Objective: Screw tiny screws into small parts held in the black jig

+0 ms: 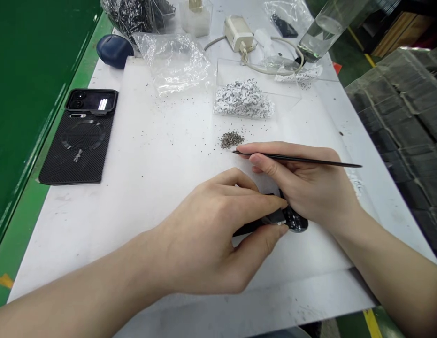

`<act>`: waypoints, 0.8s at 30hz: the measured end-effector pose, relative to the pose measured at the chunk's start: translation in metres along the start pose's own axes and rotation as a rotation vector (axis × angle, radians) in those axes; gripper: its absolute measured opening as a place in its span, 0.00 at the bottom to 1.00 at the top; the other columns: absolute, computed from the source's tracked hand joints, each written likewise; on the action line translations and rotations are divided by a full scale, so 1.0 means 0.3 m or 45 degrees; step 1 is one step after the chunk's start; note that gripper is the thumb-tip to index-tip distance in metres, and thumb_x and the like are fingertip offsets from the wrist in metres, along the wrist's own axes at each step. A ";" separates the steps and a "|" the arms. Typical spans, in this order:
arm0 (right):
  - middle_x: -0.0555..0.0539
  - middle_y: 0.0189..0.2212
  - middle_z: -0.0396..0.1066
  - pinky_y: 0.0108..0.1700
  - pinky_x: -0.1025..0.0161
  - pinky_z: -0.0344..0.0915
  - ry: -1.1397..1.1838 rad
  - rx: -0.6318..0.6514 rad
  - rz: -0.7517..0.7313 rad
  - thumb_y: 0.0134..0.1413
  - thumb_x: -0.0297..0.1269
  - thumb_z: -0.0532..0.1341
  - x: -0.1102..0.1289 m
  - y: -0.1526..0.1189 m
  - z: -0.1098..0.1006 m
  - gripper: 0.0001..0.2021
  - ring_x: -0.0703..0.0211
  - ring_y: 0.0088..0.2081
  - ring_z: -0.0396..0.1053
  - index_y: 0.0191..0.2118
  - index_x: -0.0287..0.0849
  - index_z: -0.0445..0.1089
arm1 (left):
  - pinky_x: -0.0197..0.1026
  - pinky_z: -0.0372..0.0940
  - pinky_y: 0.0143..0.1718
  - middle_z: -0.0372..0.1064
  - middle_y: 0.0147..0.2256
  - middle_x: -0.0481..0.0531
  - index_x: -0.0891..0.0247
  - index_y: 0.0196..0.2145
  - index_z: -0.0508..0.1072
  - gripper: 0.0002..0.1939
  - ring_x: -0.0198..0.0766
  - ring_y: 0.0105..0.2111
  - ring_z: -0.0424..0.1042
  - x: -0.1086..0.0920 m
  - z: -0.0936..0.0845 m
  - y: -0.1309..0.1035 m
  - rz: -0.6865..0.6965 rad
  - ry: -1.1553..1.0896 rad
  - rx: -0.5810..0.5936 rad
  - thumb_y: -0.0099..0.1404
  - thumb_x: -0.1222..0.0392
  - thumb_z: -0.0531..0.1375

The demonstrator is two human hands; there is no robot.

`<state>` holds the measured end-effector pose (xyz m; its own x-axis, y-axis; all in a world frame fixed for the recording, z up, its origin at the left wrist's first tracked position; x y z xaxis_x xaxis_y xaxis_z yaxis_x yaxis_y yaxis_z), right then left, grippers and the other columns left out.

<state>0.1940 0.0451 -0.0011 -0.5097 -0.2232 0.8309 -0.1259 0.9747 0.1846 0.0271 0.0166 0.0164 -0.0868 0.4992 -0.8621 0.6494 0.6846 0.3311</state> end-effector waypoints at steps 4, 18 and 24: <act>0.55 0.41 0.85 0.46 0.65 0.83 0.001 -0.006 0.010 0.65 0.35 0.69 0.005 -0.001 0.001 0.08 0.59 0.41 0.83 0.46 0.54 0.84 | 0.49 0.76 0.52 0.83 0.34 0.52 0.64 0.34 0.79 0.09 0.42 0.38 0.80 0.003 0.002 0.001 -0.011 -0.001 -0.004 0.71 0.70 0.61; 0.56 0.44 0.85 0.50 0.63 0.83 0.043 -0.002 -0.005 0.65 0.34 0.68 0.004 0.004 0.000 0.08 0.58 0.44 0.84 0.46 0.55 0.84 | 0.49 0.76 0.52 0.83 0.35 0.52 0.64 0.35 0.79 0.08 0.42 0.38 0.80 0.004 0.000 0.000 -0.002 -0.008 -0.012 0.70 0.71 0.61; 0.56 0.45 0.85 0.53 0.64 0.81 0.050 0.020 -0.011 0.65 0.33 0.68 0.004 0.001 0.002 0.09 0.59 0.47 0.83 0.46 0.54 0.84 | 0.46 0.75 0.53 0.83 0.34 0.55 0.68 0.34 0.79 0.07 0.42 0.38 0.80 0.008 -0.001 0.003 0.025 -0.004 -0.007 0.70 0.72 0.62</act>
Point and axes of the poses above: each hand's wrist, its own y-axis towards the middle knuckle, its own z-axis out of the palm, x = y × z, the point moved 4 cm from there along y, towards the middle knuckle
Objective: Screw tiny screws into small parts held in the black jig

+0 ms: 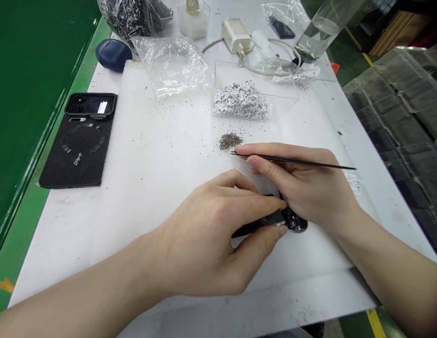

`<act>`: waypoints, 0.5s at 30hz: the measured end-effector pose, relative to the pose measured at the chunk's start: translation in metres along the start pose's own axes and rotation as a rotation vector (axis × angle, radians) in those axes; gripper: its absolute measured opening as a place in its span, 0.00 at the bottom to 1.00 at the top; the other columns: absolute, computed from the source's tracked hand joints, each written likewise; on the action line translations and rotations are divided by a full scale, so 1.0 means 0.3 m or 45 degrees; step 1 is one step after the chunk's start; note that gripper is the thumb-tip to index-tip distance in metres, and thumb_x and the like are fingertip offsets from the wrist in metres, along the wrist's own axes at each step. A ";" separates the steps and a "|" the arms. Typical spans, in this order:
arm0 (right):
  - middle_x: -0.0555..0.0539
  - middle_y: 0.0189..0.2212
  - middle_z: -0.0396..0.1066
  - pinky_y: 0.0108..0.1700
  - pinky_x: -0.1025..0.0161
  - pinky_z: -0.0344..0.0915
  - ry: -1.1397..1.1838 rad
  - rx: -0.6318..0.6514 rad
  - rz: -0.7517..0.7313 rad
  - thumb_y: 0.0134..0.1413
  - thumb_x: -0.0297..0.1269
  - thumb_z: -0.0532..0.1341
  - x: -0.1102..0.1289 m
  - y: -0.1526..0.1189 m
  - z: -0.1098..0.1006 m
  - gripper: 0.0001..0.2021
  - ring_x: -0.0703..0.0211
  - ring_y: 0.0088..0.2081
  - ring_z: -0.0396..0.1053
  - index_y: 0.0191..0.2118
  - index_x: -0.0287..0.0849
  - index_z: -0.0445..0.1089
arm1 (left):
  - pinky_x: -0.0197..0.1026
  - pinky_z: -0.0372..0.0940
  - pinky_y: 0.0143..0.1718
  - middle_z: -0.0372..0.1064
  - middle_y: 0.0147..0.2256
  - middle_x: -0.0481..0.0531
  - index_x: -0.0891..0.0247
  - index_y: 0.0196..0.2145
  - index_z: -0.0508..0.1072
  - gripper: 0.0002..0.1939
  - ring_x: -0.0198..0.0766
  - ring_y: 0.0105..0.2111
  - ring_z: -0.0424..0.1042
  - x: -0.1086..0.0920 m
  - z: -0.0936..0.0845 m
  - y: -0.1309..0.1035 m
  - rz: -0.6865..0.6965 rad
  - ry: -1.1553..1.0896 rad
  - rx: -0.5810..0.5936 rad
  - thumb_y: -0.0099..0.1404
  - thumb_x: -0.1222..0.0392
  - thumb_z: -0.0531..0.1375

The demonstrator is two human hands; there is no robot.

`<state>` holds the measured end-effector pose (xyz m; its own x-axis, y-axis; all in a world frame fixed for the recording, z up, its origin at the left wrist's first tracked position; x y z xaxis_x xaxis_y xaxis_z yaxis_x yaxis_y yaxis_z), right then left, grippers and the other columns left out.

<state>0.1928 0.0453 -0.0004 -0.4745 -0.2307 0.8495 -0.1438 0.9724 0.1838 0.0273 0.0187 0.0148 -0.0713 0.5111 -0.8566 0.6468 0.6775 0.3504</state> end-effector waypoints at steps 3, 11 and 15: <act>0.56 0.43 0.85 0.50 0.65 0.82 0.005 -0.014 0.026 0.65 0.35 0.69 -0.009 0.001 0.000 0.08 0.60 0.43 0.83 0.46 0.55 0.84 | 0.45 0.74 0.53 0.83 0.34 0.54 0.65 0.34 0.79 0.08 0.41 0.38 0.80 0.001 -0.001 0.000 -0.015 0.009 0.002 0.71 0.71 0.61; 0.52 0.41 0.85 0.44 0.59 0.82 0.358 -0.155 -0.075 0.66 0.37 0.68 0.021 -0.004 -0.077 0.05 0.57 0.41 0.83 0.42 0.51 0.84 | 0.42 0.76 0.51 0.85 0.41 0.56 0.71 0.51 0.80 0.12 0.41 0.44 0.80 -0.001 -0.025 -0.007 -0.076 0.209 -0.166 0.72 0.67 0.62; 0.48 0.39 0.85 0.47 0.52 0.83 0.533 -0.053 -0.290 0.67 0.36 0.67 0.024 -0.027 -0.113 0.06 0.49 0.44 0.84 0.43 0.50 0.84 | 0.40 0.76 0.46 0.84 0.44 0.52 0.68 0.49 0.82 0.11 0.39 0.44 0.78 0.009 -0.036 -0.014 -0.183 0.266 -0.214 0.72 0.65 0.63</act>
Point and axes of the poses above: each hand's wrist, its own y-axis towards the middle knuckle, its own z-axis out of the palm, x = y × z, the point moved 4 cm from there along y, towards the middle knuckle
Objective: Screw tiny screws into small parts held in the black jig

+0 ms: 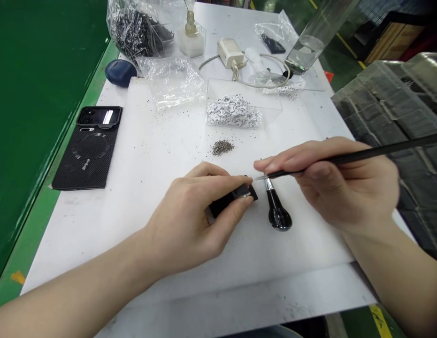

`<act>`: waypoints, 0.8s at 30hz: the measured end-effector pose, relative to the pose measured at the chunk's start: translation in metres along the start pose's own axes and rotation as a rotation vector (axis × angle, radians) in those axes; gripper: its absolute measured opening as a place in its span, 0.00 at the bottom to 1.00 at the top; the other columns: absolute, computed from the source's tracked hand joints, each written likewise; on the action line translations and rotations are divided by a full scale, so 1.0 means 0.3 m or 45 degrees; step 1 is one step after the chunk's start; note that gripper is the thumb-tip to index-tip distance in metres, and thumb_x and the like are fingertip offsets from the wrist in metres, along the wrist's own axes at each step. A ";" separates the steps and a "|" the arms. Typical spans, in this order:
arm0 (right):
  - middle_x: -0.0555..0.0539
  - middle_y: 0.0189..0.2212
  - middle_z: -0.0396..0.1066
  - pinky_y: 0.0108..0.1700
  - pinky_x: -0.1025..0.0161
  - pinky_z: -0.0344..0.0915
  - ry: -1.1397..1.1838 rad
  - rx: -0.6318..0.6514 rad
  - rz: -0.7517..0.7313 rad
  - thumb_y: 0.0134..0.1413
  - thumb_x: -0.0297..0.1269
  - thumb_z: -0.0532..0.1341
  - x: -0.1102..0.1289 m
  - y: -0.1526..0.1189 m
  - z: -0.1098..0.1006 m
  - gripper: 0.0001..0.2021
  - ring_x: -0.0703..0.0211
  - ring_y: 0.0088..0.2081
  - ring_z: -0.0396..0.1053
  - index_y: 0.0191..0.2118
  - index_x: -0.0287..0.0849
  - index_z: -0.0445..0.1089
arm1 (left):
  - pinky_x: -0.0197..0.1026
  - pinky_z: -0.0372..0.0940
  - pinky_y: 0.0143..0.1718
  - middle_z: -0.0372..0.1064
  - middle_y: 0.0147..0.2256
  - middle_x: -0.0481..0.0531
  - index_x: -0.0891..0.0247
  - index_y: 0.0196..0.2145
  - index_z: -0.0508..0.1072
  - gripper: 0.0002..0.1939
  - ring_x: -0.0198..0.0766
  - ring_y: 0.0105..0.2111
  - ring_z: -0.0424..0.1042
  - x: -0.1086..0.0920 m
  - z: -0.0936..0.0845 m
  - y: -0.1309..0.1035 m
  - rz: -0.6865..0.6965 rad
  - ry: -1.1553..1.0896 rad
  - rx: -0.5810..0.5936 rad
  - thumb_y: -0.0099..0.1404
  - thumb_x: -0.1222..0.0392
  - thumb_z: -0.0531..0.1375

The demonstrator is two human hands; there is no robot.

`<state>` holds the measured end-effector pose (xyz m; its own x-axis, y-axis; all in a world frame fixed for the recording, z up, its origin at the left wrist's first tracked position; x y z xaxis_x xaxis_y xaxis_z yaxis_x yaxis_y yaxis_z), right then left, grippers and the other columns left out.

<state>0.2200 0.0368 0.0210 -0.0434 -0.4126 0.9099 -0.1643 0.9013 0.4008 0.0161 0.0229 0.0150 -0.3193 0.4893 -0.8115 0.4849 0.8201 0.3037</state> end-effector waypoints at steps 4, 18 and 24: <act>0.45 0.42 0.84 0.51 0.48 0.82 0.077 0.291 -0.129 0.68 0.30 0.65 -0.019 -0.018 0.007 0.09 0.48 0.46 0.84 0.49 0.47 0.82 | 0.37 0.74 0.44 0.82 0.40 0.50 0.64 0.48 0.83 0.10 0.37 0.44 0.77 0.006 0.003 0.000 -0.071 -0.001 0.041 0.73 0.64 0.63; 0.46 0.44 0.84 0.53 0.52 0.82 0.061 0.393 -0.117 0.67 0.27 0.66 -0.032 -0.020 0.004 0.12 0.51 0.49 0.83 0.51 0.48 0.81 | 0.35 0.72 0.46 0.82 0.42 0.47 0.61 0.47 0.82 0.09 0.35 0.45 0.76 0.002 0.001 0.004 -0.109 -0.025 0.075 0.73 0.65 0.63; 0.46 0.44 0.84 0.53 0.50 0.81 0.057 0.397 -0.068 0.67 0.28 0.65 -0.029 -0.019 0.002 0.13 0.50 0.49 0.83 0.51 0.50 0.81 | 0.35 0.72 0.46 0.82 0.41 0.46 0.61 0.48 0.83 0.09 0.35 0.44 0.76 0.003 -0.001 0.004 -0.107 -0.035 0.078 0.73 0.64 0.63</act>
Point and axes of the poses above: each hand's wrist, its own y-axis towards the middle knuckle, its own z-axis out of the palm, x = y × z, the point moved 4 cm from there along y, towards the middle knuckle
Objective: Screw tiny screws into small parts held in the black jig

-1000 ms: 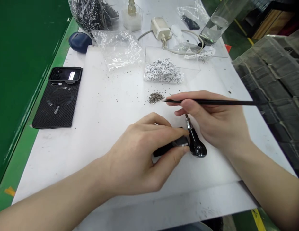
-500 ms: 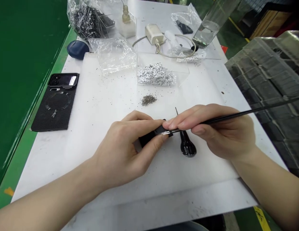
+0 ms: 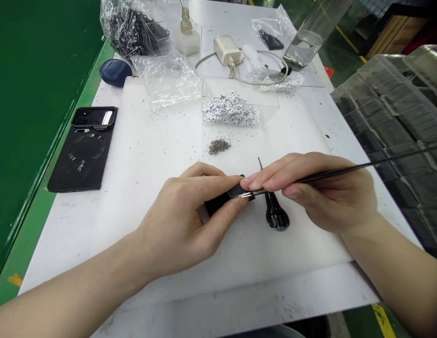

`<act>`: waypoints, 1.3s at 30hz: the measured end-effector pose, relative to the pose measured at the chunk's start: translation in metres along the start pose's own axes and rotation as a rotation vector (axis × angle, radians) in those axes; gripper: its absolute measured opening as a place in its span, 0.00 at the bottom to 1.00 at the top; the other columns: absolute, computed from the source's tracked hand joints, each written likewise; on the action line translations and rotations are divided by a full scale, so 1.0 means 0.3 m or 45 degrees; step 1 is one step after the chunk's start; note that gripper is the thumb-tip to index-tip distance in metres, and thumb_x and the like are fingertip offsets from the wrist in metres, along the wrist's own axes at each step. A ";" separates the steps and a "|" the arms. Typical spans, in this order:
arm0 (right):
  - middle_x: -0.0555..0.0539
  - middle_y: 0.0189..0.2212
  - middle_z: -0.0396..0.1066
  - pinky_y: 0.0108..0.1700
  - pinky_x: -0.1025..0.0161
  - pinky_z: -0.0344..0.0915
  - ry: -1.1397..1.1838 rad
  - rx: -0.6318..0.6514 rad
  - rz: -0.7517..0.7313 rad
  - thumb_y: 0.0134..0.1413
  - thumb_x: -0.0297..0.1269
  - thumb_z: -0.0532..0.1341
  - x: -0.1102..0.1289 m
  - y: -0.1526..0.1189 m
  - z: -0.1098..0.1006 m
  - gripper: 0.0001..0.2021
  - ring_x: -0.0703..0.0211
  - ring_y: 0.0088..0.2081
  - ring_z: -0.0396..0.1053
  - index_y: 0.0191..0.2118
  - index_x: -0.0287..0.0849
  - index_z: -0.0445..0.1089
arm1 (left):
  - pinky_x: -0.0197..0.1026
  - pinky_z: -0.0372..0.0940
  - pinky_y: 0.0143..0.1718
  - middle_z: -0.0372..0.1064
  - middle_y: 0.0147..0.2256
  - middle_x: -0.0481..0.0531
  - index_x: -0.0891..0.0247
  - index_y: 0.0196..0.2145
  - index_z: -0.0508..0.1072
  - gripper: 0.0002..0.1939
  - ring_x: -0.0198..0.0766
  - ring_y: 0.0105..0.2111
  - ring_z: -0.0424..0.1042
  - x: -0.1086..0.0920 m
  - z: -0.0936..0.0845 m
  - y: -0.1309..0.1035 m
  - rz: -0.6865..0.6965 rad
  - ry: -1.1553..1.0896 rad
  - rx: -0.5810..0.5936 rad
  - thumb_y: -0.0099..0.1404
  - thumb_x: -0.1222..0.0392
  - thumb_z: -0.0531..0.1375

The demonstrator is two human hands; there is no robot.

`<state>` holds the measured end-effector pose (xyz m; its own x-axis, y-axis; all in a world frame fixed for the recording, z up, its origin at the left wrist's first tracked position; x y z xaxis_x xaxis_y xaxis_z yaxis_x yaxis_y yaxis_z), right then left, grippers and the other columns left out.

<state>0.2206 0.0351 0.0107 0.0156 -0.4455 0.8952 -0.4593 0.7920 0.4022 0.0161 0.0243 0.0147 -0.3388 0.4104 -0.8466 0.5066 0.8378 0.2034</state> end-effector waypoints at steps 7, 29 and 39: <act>0.46 0.44 0.84 0.53 0.50 0.81 0.004 -0.010 -0.010 0.67 0.29 0.65 -0.003 0.001 0.002 0.11 0.50 0.49 0.83 0.50 0.48 0.81 | 0.35 0.73 0.46 0.82 0.41 0.47 0.62 0.47 0.83 0.09 0.35 0.44 0.77 0.002 0.000 0.000 -0.004 0.000 -0.014 0.73 0.65 0.64; 0.46 0.43 0.84 0.54 0.51 0.81 0.007 0.017 0.030 0.67 0.28 0.66 0.009 0.012 -0.009 0.10 0.51 0.48 0.83 0.48 0.47 0.82 | 0.39 0.75 0.45 0.83 0.42 0.48 0.59 0.46 0.82 0.08 0.39 0.45 0.78 0.003 0.000 -0.001 0.003 0.003 -0.016 0.73 0.63 0.63; 0.52 0.38 0.84 0.42 0.63 0.82 -0.326 -0.509 0.289 0.63 0.29 0.69 0.031 0.107 0.043 0.05 0.61 0.38 0.82 0.41 0.46 0.82 | 0.41 0.77 0.47 0.84 0.46 0.51 0.63 0.50 0.82 0.12 0.40 0.45 0.79 0.012 0.006 0.003 0.077 0.010 0.012 0.73 0.63 0.62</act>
<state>0.1946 0.0511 0.0295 -0.2856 -0.2920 0.9128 -0.0506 0.9557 0.2899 0.0169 0.0258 0.0109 -0.3134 0.4632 -0.8290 0.5337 0.8080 0.2497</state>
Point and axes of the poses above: each hand's wrist, its own y-axis towards the middle knuckle, its own z-axis out of the palm, x = y × z, the point moved 4 cm from there along y, towards the middle knuckle
